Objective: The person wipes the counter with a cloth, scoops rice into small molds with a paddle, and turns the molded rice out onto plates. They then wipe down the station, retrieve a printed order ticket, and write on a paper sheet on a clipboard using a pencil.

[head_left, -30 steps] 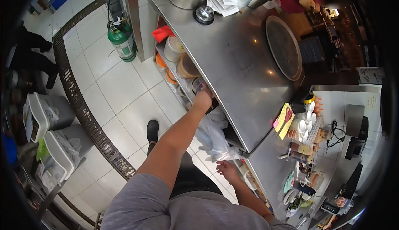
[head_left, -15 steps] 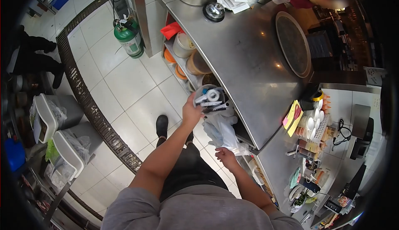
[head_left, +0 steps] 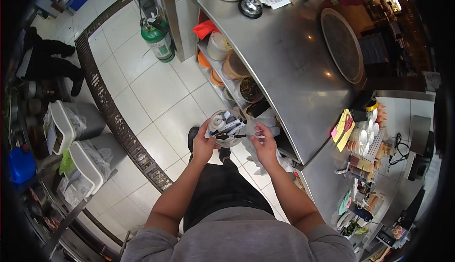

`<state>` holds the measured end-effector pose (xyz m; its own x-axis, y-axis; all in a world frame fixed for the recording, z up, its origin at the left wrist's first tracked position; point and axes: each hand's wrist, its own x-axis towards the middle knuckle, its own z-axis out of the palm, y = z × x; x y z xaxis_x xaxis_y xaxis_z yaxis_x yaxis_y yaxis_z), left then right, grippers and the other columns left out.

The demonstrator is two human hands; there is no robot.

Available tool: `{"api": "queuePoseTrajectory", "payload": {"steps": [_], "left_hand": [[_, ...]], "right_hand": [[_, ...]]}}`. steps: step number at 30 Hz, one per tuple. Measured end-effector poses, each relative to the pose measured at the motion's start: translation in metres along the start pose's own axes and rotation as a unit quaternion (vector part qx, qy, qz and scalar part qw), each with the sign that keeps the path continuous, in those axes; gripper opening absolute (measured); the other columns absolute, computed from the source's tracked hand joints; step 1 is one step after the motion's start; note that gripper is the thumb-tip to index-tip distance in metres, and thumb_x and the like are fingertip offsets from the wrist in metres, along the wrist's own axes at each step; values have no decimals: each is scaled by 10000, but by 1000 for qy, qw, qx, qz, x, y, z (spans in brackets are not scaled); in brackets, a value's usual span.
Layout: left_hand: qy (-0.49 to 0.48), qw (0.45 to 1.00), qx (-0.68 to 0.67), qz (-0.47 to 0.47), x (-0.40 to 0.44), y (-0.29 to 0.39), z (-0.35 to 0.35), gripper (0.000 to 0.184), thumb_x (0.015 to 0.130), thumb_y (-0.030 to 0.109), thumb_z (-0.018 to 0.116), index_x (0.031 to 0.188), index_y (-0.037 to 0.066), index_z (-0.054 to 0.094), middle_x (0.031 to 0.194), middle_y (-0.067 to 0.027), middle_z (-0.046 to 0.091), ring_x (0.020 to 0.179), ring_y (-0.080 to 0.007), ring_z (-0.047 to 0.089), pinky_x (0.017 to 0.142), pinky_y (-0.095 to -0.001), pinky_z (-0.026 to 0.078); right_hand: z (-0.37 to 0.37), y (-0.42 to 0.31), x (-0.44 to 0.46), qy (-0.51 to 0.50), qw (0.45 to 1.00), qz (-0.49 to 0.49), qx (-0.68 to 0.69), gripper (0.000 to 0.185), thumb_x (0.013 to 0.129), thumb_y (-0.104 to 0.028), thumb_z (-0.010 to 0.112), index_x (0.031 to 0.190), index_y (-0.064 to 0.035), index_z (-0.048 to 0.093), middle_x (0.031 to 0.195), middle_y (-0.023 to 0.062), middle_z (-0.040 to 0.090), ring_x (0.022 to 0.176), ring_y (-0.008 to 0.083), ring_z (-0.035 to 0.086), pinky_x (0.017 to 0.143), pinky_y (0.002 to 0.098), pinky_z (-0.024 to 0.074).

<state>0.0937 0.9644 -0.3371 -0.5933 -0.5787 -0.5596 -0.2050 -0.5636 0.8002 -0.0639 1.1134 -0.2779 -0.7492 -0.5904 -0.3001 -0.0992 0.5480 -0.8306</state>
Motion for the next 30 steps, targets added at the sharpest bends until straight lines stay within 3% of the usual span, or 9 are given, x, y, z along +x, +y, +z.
{"api": "queuePoseTrajectory", "payload": {"steps": [4, 8, 11, 14, 18, 19, 24, 26, 30], "left_hand": [[-27, 1000, -2, -6, 36, 4, 30, 683, 786, -110, 426, 1448, 34, 340, 1437, -165, 420, 863, -238, 686, 603, -292, 608], [-55, 998, -8, 38, 91, 15, 88, 668, 802, -107, 429, 1447, 32, 333, 1452, -169, 399, 896, -257, 677, 605, -299, 614], [-71, 997, 3, 25, 116, 35, 121, 650, 815, -105, 429, 1445, 7, 312, 1474, -171, 364, 924, -263, 664, 607, -302, 619], [-32, 993, -63, 91, 134, 48, 135, 645, 854, -85, 432, 1462, -15, 230, 1519, -174, 281, 966, -276, 648, 623, -305, 622], [15, 987, -86, 136, 161, 82, 133, 606, 890, -56, 442, 1460, 0, 243, 1529, -149, 275, 949, -264, 652, 633, -303, 610], [14, 989, -79, 127, 173, 88, 130, 629, 889, -49, 446, 1474, 18, 223, 1512, -161, 296, 940, -253, 651, 640, -303, 596], [-48, 990, -43, 128, 177, 106, 118, 680, 927, 61, 480, 1511, 92, 134, 1467, -165, 346, 940, -246, 644, 685, -339, 568], [20, 986, -153, 62, 157, 94, 107, 694, 952, 206, 524, 1499, 93, 110, 1455, -153, 363, 1003, -289, 626, 761, -382, 561], [88, 993, -76, -36, 158, 4, 73, 570, 949, 251, 545, 1434, 96, 287, 1274, -124, 492, 850, -252, 642, 672, -373, 565]], "right_hand": [[-12, 11, -22, 54, 995, -74, -49, 462, 794, -5, 664, 1239, -56, 552, 1084, 105, 574, 924, 200, 565, 745, 289, 498], [-30, 45, -59, 71, 996, -29, -38, 444, 796, 14, 659, 1224, -49, 558, 1032, 108, 587, 887, 198, 581, 726, 296, 505], [-49, 64, -85, 74, 996, 40, -32, 420, 835, 11, 626, 1243, -49, 550, 1079, 76, 599, 870, 137, 584, 738, 268, 485], [-63, 86, -107, 103, 991, 82, -25, 404, 836, 9, 626, 1231, -44, 561, 1071, 74, 602, 855, 133, 585, 727, 266, 487], [-66, 109, -122, 121, 984, 127, -3, 375, 836, -1, 628, 1206, -35, 584, 1035, 69, 606, 846, 124, 581, 697, 259, 490], [-63, 113, -122, 132, 983, 125, -2, 378, 818, -7, 641, 1192, -28, 588, 1022, 115, 628, 781, 165, 603, 690, 294, 511], [-61, 101, -130, 133, 978, 159, 3, 383, 828, -24, 639, 1206, -32, 582, 1012, 96, 620, 795, 160, 598, 701, 292, 508], [-60, 100, -132, 139, 976, 165, 9, 376, 836, -31, 635, 1208, -31, 580, 998, 77, 611, 806, 147, 591, 708, 287, 504], [-56, 120, -156, 138, 972, 187, -20, 342, 839, -61, 641, 1178, -36, 601, 945, 72, 644, 784, 153, 612, 709, 288, 507]]}}
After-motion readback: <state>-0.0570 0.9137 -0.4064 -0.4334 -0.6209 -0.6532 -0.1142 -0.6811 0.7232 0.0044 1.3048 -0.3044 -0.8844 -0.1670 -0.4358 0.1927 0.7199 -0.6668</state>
